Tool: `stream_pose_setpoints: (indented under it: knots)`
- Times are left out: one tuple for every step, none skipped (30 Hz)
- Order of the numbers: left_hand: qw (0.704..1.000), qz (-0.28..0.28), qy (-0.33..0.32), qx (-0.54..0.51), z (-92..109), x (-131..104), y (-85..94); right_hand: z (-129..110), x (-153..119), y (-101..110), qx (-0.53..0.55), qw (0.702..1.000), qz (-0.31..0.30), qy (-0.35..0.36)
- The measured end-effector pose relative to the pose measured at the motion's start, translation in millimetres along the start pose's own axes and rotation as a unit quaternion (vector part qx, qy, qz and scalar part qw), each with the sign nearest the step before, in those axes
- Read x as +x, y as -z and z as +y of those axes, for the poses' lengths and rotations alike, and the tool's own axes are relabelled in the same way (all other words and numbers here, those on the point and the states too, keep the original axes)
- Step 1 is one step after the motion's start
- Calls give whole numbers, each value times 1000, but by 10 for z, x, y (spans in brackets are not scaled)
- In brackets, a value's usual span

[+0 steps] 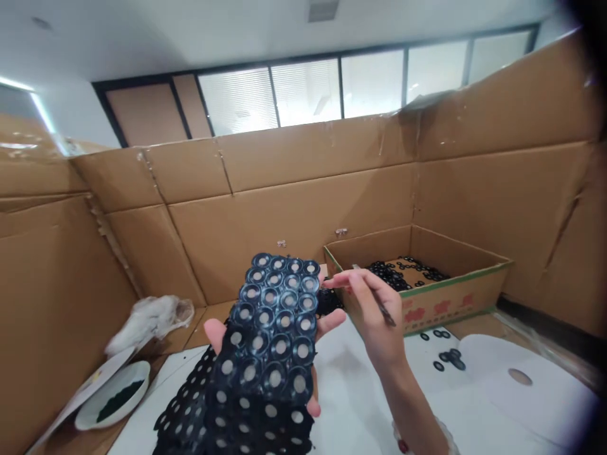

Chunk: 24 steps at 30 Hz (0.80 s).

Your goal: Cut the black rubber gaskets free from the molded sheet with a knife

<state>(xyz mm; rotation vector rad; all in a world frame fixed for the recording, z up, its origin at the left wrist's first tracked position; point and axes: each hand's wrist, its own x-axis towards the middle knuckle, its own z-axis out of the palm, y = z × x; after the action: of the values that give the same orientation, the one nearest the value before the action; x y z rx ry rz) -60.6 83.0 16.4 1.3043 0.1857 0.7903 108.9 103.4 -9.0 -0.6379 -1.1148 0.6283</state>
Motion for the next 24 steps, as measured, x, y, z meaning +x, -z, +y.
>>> stream_pose_setpoints:
  knots:
    - [999, -1, -26, -33, 5, -42, -55, -19, -36, -12, 3, 1000, 22, 13]
    - [997, -3, -53, -61, 7, -82, -112, -44, -76, -25, -2, 999, 37, 28]
    - [994, -3, -80, -69, 5, -120, -169, -74, -120, -39, -14, 998, 42, 45]
    - [992, -3, -104, -71, 0, -153, -227, -109, -167, -52, -29, 997, 40, 59]
    - [989, -1, -127, -73, -7, -180, -283, -149, -218, -63, -41, 996, 36, 73]
    - [985, 3, -151, -79, -17, -200, -338, -191, -272, -73, -51, 994, 35, 87]
    - [980, 11, -176, -90, -29, -214, -390, -232, -329, -82, -60, 992, 36, 101]
    - [974, 21, -199, -102, -43, -221, -439, -271, -388, -93, -67, 990, 36, 117]
    - [969, 32, -219, -114, -58, -222, -484, -305, -448, -105, -70, 988, 36, 136]
    - [963, 43, -236, -123, -73, -219, -525, -334, -508, -119, -68, 985, 39, 157]
    - [958, 54, -250, -131, -87, -213, -561, -358, -565, -137, -68, 981, 38, 178]
    - [954, 62, -259, -140, -99, -205, -592, -376, -618, -157, -68, 977, 40, 199]
    - [950, 68, -265, -150, -109, -198, -620, -391, -664, -178, -67, 971, 50, 224]
    - [946, 72, -272, -160, -116, -192, -643, -405, -701, -198, -69, 963, 69, 251]
    - [942, 77, -279, -169, -121, -190, -662, -419, -728, -214, -74, 954, 92, 277]
    - [938, 81, -289, -173, -124, -191, -678, -433, -745, -225, -77, 943, 117, 302]
    - [935, 85, -299, -171, -125, -195, -690, -447, -752, -226, -77, 934, 135, 321]
    - [932, 88, -310, -165, -125, -202, -699, -460, -750, -219, -77, 930, 145, 330]
    - [929, 91, -321, -157, -124, -210, -706, -470, -740, -202, -85, 928, 141, 335]
    - [927, 93, -330, -149, -123, -221, -711, -475, -727, -179, -98, 929, 127, 334]
    - [926, 94, -336, -142, -121, -232, -714, -475, -712, -153, -116, 931, 106, 331]
    - [926, 96, -339, -137, -120, -243, -718, -471, -699, -127, -133, 932, 84, 327]
    - [926, 100, -338, -134, -118, -253, -724, -465, -690, -105, -143, 933, 65, 325]
    - [927, 105, -335, -132, -116, -259, -732, -462, -687, -90, -140, 931, 54, 332]
